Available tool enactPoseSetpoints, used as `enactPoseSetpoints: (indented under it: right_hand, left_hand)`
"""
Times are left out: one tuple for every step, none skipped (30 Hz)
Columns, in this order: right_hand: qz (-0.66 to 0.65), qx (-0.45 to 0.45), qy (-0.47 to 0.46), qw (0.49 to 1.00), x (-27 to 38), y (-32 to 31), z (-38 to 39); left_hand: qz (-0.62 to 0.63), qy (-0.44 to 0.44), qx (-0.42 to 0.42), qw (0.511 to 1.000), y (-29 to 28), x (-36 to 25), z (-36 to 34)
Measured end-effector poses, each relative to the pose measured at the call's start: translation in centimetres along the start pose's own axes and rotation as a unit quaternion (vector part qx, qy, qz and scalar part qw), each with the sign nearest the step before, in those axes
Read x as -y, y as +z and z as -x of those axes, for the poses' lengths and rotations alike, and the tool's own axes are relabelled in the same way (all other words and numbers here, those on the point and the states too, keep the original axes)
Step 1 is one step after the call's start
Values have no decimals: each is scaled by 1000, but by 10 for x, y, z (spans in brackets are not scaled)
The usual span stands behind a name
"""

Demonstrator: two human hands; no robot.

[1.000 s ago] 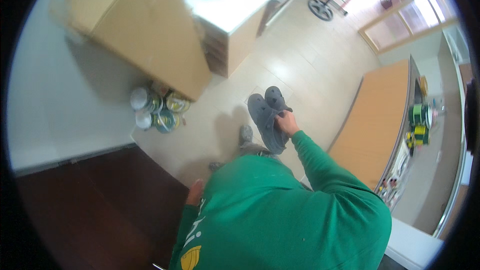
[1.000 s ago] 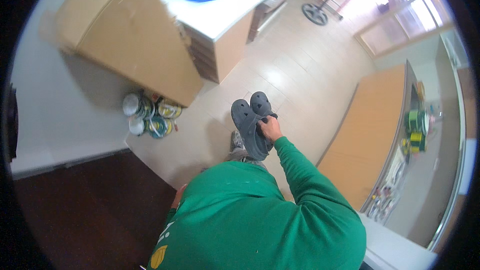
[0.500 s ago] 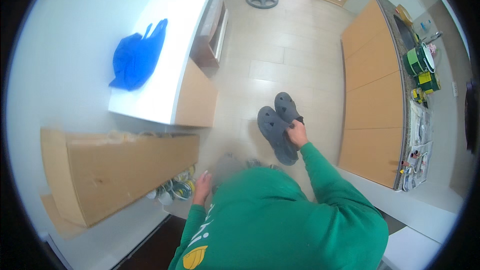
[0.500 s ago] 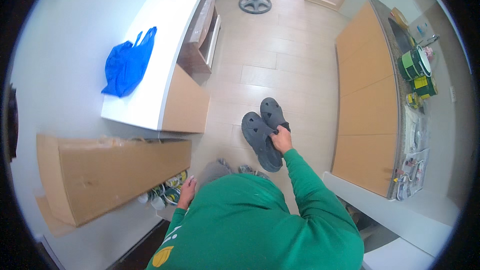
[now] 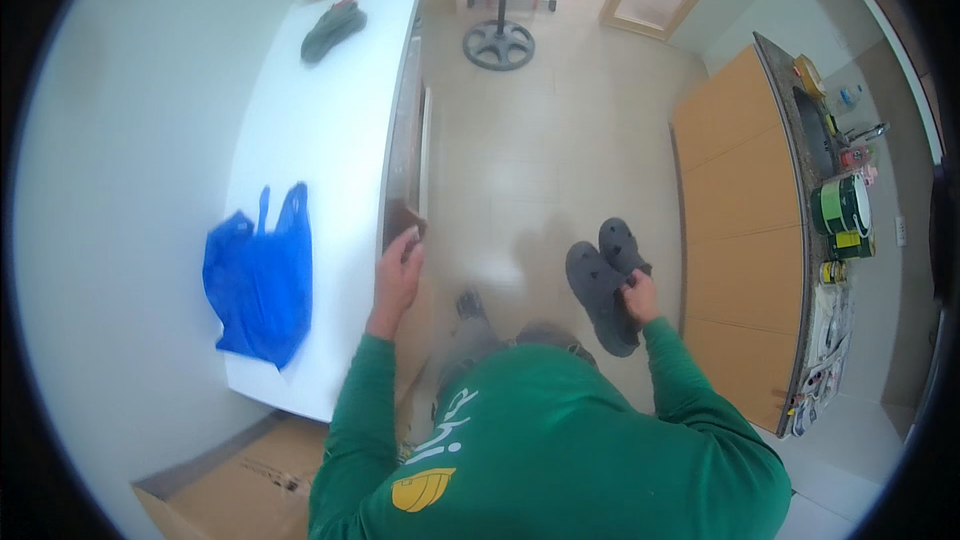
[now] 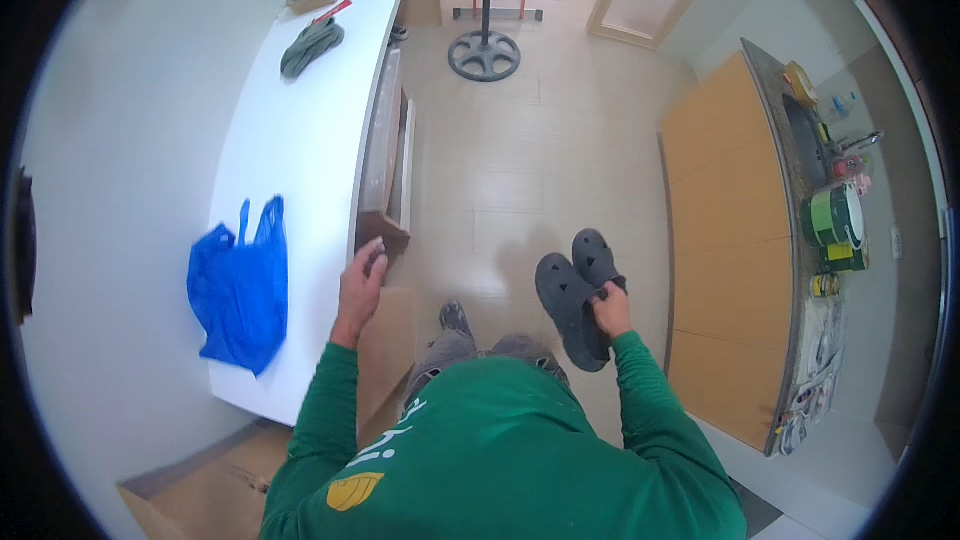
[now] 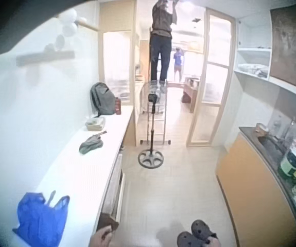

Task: The person installs a door handle on a white door using a screwdriver, then moves around the room to pick up slippers, a plastic sheet, and small jars, placing them on a countertop.

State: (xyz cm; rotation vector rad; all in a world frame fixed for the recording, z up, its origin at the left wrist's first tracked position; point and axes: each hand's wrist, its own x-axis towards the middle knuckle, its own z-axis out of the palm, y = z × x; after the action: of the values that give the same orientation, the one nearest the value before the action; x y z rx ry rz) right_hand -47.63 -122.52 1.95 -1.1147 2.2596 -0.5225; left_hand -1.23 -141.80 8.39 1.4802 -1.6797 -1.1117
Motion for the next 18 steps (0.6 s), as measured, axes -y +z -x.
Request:
enactPoseSetpoints:
  right_hand:
    - [-16,-8,3,1000,14,-7,-24]
    - [-27,-19,11,999,27,-14,-49]
    - [-36,-53,-2,998,40,-19,-73]
    - [-32,-49,-8,998,53,-24,-98]
    - [-27,-39,2,999,65,-29,-127]
    - [-31,-27,10,999,80,-30,-153]
    - [-44,-27,4,999,91,-31,-189]
    - [-58,-26,-5,998,102,-27,-224]
    - [-72,-26,-11,997,111,-22,-263]
    - [-71,-10,-7,997,125,-3,-306]
    - [-69,5,-3,998,133,11,-354]
    - [-72,26,0,997,137,29,-399]
    - [-105,26,-7,994,140,48,-446]
    - [-73,13,-33,997,142,67,-497]
    - [-49,6,-57,997,143,93,-540]
    - [-15,11,-40,999,144,118,-583]
    - [-2,46,-55,997,145,137,-623]
    - [24,47,-89,995,148,161,-662]
  left_hand:
    - [-18,-9,18,1000,-6,-15,-41]
    - [-20,16,24,999,-8,-27,-83]
    - [-91,34,35,995,-5,-38,-127]
    - [-146,87,34,985,-5,-44,-169]
    - [-207,125,34,970,-4,-47,-210]
    - [-228,155,43,960,-8,-54,-252]
    - [-246,167,45,954,-2,-52,-293]
    - [-273,164,55,946,1,-50,-331]
    - [-293,176,46,939,6,-49,-369]
    - [-321,173,45,930,1,-40,-409]
    - [-353,158,41,921,4,-36,-447]
    - [-362,157,53,917,7,-29,-479]
    - [-376,148,64,912,11,-25,-515]
    - [-395,119,76,908,16,-20,-542]
    - [-433,138,74,887,20,-13,-565]
    - [-475,140,82,865,24,-10,-587]
    - [-525,157,80,833,25,-9,-604]
    - [-478,136,88,863,26,-7,-620]
